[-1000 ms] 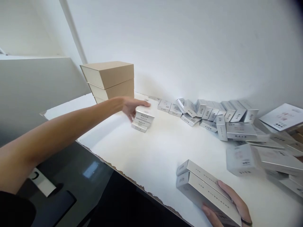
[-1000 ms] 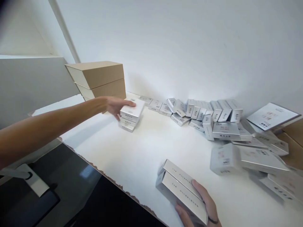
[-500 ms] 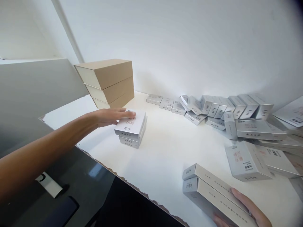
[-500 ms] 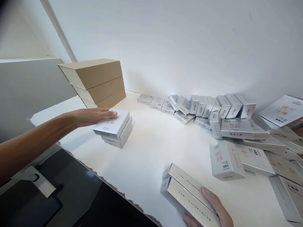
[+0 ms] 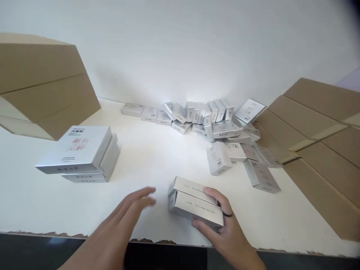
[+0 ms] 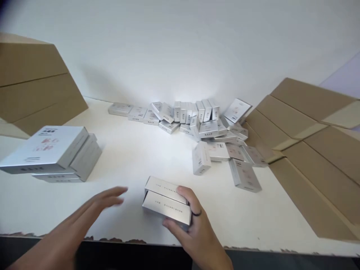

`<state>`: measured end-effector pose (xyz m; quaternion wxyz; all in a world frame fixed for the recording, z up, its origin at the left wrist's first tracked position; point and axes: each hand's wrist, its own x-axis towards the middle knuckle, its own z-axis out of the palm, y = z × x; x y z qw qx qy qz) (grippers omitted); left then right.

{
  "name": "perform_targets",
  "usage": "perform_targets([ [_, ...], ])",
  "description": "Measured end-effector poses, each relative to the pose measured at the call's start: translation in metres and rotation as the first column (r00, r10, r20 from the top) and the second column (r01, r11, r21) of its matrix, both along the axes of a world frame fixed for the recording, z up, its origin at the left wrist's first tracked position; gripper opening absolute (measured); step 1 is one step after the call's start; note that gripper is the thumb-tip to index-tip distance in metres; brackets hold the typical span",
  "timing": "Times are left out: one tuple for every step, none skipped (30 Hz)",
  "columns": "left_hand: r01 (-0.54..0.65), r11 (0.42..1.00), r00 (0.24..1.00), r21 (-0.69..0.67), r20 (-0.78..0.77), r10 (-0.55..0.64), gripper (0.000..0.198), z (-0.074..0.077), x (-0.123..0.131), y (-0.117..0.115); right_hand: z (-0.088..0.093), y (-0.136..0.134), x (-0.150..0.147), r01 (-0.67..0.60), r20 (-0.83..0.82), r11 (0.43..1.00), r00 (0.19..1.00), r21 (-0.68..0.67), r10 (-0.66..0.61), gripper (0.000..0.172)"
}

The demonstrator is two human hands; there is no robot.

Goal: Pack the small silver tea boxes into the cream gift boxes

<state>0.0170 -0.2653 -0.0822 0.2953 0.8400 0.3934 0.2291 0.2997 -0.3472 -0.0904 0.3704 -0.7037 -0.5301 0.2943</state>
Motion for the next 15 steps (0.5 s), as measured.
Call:
perform_targets([
  [0.038, 0.999, 0.999, -0.027, 0.013, -0.037, 0.110, -0.003, 0.021, 0.005, 0.004, 0.000, 0.000, -0.003, -0.003, 1.000, 1.000, -0.024, 0.003, 0.058],
  [0.069, 0.994, 0.998, -0.089, 0.019, -0.068, 0.116, -0.004, 0.040, 0.011, 0.008, 0.000, 0.000, -0.005, 0.000, 0.999, 1.000, -0.046, 0.005, 0.058],
  [0.115, 0.978, 0.993, -0.174, 0.029, -0.111, 0.113, -0.002, 0.056, 0.018, 0.011, 0.000, 0.000, -0.019, 0.003, 0.997, 1.000, -0.071, 0.020, 0.059],
  [0.153, 0.956, 0.988, -0.250, 0.045, -0.147, 0.106, 0.000, 0.069, 0.024, 0.015, 0.000, -0.001, -0.038, 0.004, 0.994, 0.999, -0.101, 0.038, 0.060],
  [0.186, 0.930, 0.983, -0.316, 0.063, -0.175, 0.097, 0.003, 0.079, 0.029, 0.018, 0.000, -0.002, -0.058, 0.000, 0.990, 0.998, -0.132, 0.058, 0.061],
  [0.209, 0.908, 0.978, -0.364, 0.084, -0.191, 0.088, 0.006, 0.085, 0.032, 0.020, 0.000, -0.003, -0.080, -0.007, 0.984, 0.997, -0.161, 0.080, 0.063],
  [0.217, 0.895, 0.976, -0.390, 0.107, -0.190, 0.080, 0.008, 0.090, 0.032, 0.022, 0.000, -0.004, -0.098, -0.016, 0.978, 0.995, -0.187, 0.096, 0.065],
  [0.215, 0.892, 0.976, -0.398, 0.125, -0.179, 0.073, 0.010, 0.092, 0.031, 0.024, 0.000, -0.005, -0.109, -0.024, 0.972, 0.994, -0.209, 0.106, 0.066],
  [0.211, 0.894, 0.976, -0.394, 0.143, -0.167, 0.067, 0.011, 0.093, 0.029, 0.026, -0.001, -0.006, -0.114, -0.032, 0.967, 0.993, -0.226, 0.110, 0.068],
  [0.206, 0.897, 0.975, -0.391, 0.156, -0.156, 0.061, 0.011, 0.092, 0.027, 0.028, -0.001, -0.007, -0.119, -0.041, 0.964, 0.993, -0.239, 0.113, 0.069],
  [0.203, 0.899, 0.975, -0.389, 0.163, -0.149, 0.056, 0.010, 0.090, 0.024, 0.029, -0.003, -0.008, -0.132, -0.052, 0.959, 0.991, -0.250, 0.123, 0.072],
  [0.195, 0.903, 0.977, -0.383, 0.161, -0.143, 0.052, 0.009, 0.085, 0.021, 0.029, -0.004, -0.008, -0.148, -0.061, 0.955, 0.989, -0.255, 0.137, 0.076],
  [0.177, 0.911, 0.981, -0.373, 0.143, -0.132, 0.050, 0.007, 0.080, 0.018, 0.029, -0.006, -0.006, -0.160, -0.063, 0.956, 0.987, -0.247, 0.149, 0.081],
  [0.140, 0.922, 0.988, -0.361, 0.111, -0.107, 0.049, 0.005, 0.072, 0.016, 0.028, -0.008, -0.002, -0.157, -0.047, 0.963, 0.988, -0.218, 0.150, 0.086],
  [0.084, 0.934, 0.996, -0.348, 0.070, -0.063, 0.049, 0.003, 0.063, 0.013, 0.026, -0.009, 0.004, -0.126, -0.009, 0.978, 0.992, -0.164, 0.126, 0.089],
])
